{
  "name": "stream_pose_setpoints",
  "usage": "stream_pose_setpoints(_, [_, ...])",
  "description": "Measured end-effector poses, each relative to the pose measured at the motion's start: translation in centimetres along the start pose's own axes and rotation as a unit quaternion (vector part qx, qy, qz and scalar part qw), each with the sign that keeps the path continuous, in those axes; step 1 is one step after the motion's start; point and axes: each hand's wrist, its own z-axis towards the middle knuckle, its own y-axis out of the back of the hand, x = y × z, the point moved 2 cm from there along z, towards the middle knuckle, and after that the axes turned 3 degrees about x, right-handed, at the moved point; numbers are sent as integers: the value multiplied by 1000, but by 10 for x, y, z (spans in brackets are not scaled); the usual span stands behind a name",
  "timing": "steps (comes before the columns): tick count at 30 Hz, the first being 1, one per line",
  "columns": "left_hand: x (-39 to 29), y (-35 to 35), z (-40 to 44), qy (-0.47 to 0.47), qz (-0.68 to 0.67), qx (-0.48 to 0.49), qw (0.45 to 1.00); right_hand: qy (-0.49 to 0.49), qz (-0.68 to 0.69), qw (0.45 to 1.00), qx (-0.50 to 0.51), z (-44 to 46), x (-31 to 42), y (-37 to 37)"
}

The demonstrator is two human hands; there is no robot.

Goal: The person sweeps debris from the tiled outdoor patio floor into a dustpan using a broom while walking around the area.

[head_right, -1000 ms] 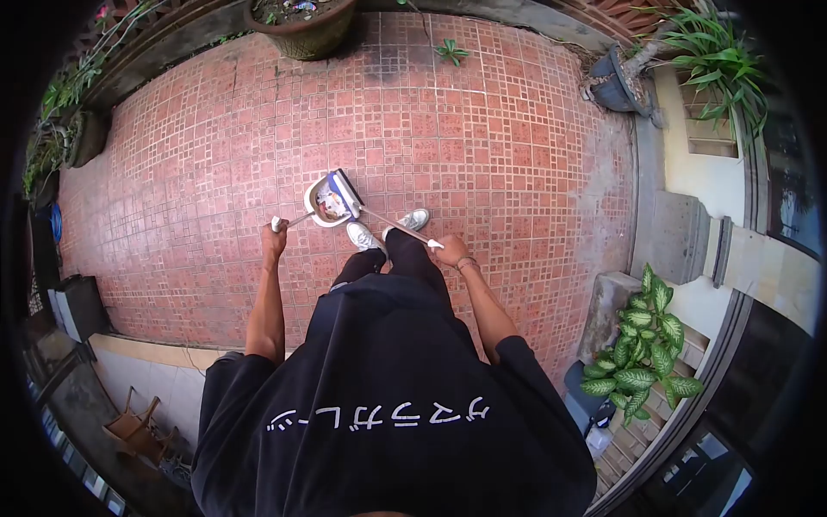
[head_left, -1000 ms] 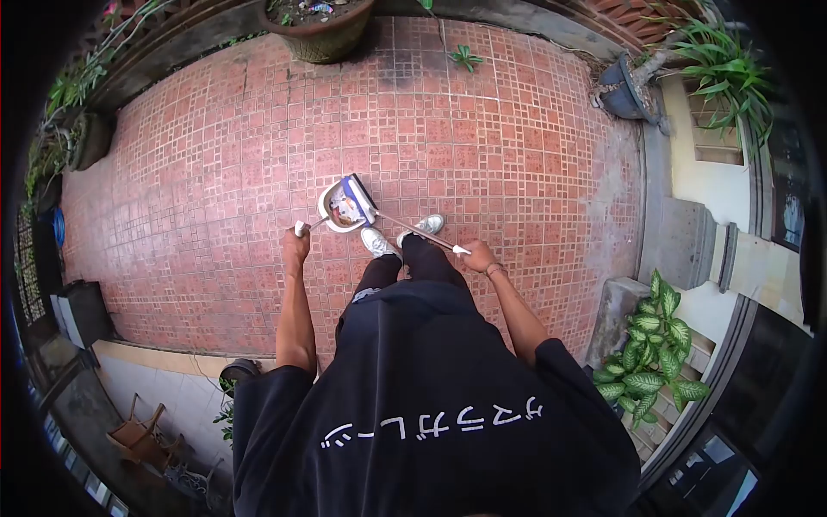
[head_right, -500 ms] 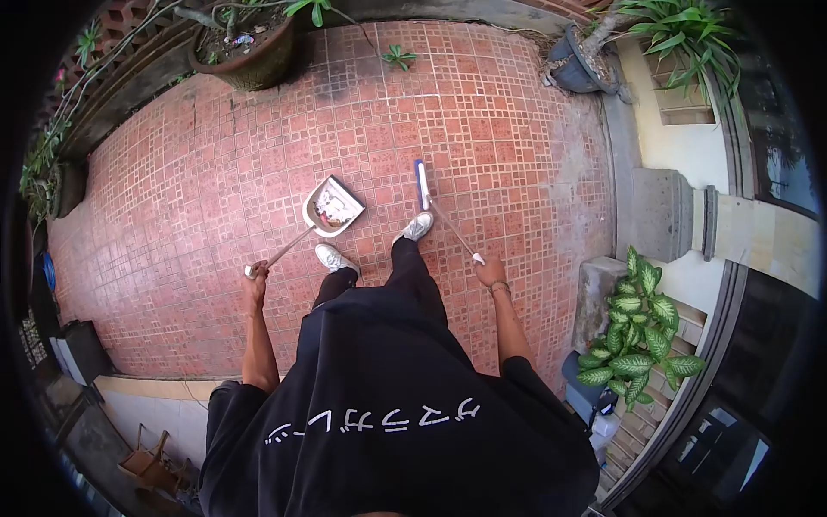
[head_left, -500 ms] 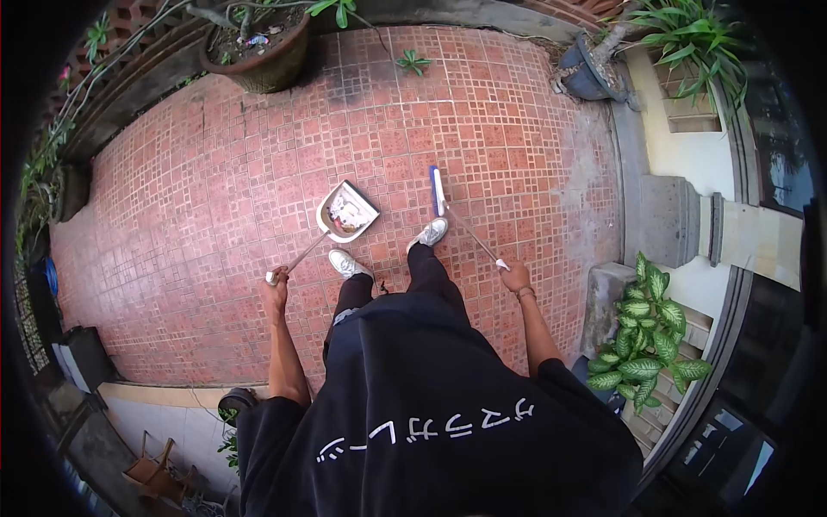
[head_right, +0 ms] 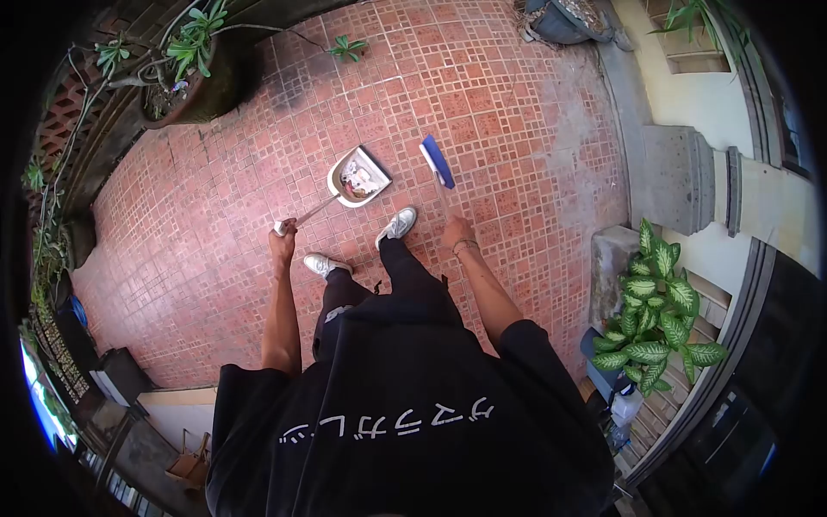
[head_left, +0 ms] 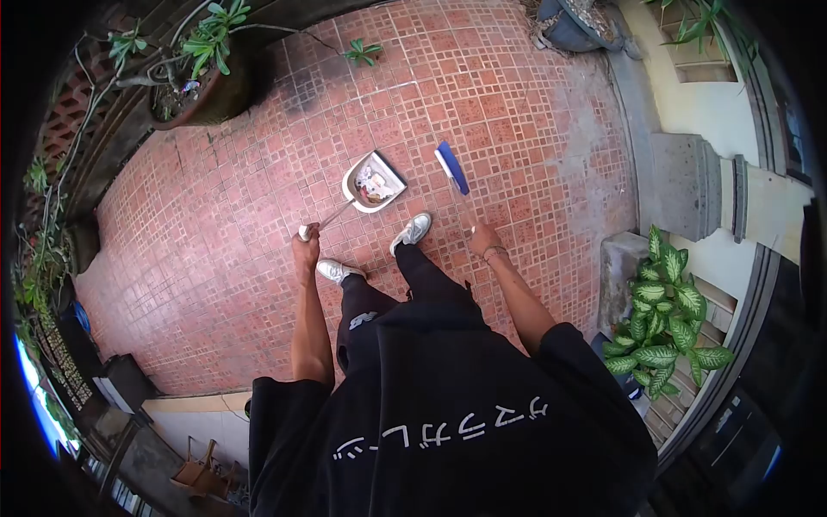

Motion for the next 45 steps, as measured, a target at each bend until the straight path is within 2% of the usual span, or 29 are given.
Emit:
stream_pose_setpoints(3, [-26, -29, 15, -16, 90, -11, 996, 25, 10, 1000, 7, 2, -5, 20])
stream_pose_setpoints(6, [-32, -47, 26, -40, 98, -3, 994, 65, 27, 997, -24, 10, -40, 57])
stream_pose_setpoints(10, [-45, -52, 31, -44, 97, 19, 994, 26, 122, 992, 6, -19, -63, 121])
stream_pose_setpoints(14, [-67, -55, 47, -55, 98, 22, 993, -2, 151, 987, -46, -21, -84, 141])
stream_pose_setpoints(17, [-81, -46, 60, -65, 92, 17, 994, 29, 52, 988, -144, 9, -97, 135])
stream_pose_setpoints(18, [-85, -40, 65, -70, 79, 13, 994, 27, 53, 988, -141, 16, -93, 135])
stream_pose_setpoints(21, [-93, -9, 70, -75, 79, 10, 994, -65, 62, 988, -129, 34, -74, 143])
stream_pose_setpoints(26, [-81, 48, 74, -78, 140, 3, 987, -90, 53, 991, -77, 66, -35, 111])
stream_pose_setpoints(32, [-57, 77, 97, -35, 178, 24, 983, -2, 26, 1000, -2, 46, 91, 54])
stream_pose_setpoints(35, [-47, 86, 108, -4, 157, -16, 987, 64, 11, 997, 39, 30, 149, 23])
stream_pose_setpoints(41, [-47, 108, 115, 11, 202, -14, 979, 150, 61, 987, 12, 23, 191, 25])
stream_pose_setpoints(43, [-46, 113, 111, 7, 208, -22, 978, 181, 92, 979, -7, 10, 187, 36])
stream_pose_setpoints(45, [-65, 120, 101, -13, 275, -26, 961, 168, 99, 981, -2, -5, 166, 39])
